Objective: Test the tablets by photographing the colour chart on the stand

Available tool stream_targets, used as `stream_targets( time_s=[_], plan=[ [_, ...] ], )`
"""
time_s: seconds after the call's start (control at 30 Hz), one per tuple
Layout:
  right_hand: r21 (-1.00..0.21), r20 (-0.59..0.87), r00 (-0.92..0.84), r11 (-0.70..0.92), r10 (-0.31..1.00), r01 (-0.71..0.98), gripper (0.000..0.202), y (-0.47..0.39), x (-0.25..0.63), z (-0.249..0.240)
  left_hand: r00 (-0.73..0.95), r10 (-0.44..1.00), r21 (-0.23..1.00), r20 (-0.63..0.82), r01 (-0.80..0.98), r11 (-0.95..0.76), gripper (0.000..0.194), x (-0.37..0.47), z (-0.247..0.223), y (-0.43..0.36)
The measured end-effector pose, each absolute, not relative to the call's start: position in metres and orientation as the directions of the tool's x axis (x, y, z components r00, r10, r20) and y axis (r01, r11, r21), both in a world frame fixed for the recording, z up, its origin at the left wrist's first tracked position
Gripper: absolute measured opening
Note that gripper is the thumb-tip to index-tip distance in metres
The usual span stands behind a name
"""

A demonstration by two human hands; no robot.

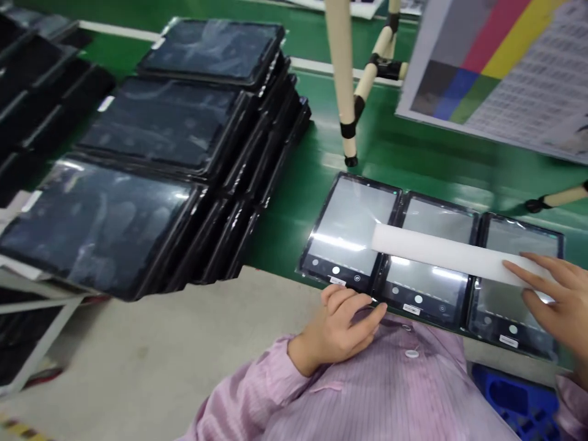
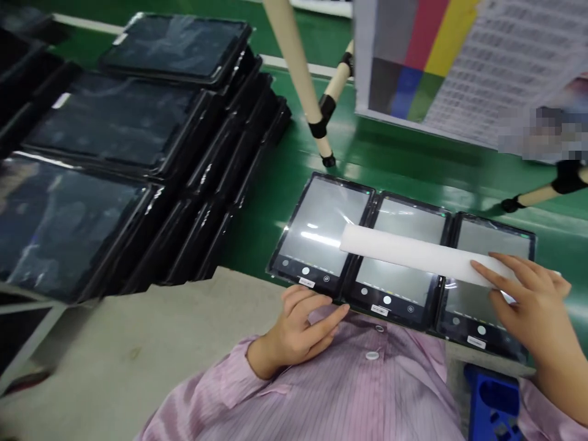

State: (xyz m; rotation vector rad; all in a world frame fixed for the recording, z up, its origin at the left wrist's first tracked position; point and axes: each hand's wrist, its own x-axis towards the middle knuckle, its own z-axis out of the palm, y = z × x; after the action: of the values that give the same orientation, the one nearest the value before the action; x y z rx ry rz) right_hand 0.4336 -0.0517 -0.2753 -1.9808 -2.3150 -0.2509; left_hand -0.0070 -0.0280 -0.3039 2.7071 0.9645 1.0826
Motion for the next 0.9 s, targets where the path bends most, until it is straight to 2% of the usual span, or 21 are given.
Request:
stream_targets(
  time_s=[0.1,0.2,0.43,0.57,0.7,0.9],
  plan=[
    [0.018,0.184,-0.168,0.168,0.968,0.986,0.042,-0.051,0.422,-0.271,0.628,0.567,0.280,0.533,0.501,-0.819,0.036,0.007,-0.300,-0.022],
    [-0.006,0.178,-0.155,0.158,0.972,0.987,0.037,-0.051,0.417,-0.270,0.682,0.555,0.279,0.477,0.481,-0.831,0.037,0.017,-0.297,-0.020],
    [-0.075,0.137,-0.114,0.125,0.984,0.989,0.040,-0.050,0.411,-0.274,0.715,0.549,0.231,0.434,0.501,-0.834,0.028,0.039,-0.295,-0.030],
    [-0.098,0.174,-0.120,0.138,0.978,0.986,0.045,-0.051,0.410,-0.279,0.712,0.587,0.174,0.385,0.569,-0.804,0.032,0.047,-0.296,-0.037],
    [-0.116,0.193,-0.134,0.159,0.972,0.981,0.053,-0.051,0.412,-0.283,0.742,0.514,0.184,0.430,0.486,-0.854,0.029,0.058,-0.291,-0.037],
    [-0.152,0.144,-0.093,0.115,0.985,0.982,0.056,-0.062,0.441,-0.281,0.844,0.395,0.201,0.363,0.343,-0.918,0.030,0.110,-0.283,-0.032]
  ],
)
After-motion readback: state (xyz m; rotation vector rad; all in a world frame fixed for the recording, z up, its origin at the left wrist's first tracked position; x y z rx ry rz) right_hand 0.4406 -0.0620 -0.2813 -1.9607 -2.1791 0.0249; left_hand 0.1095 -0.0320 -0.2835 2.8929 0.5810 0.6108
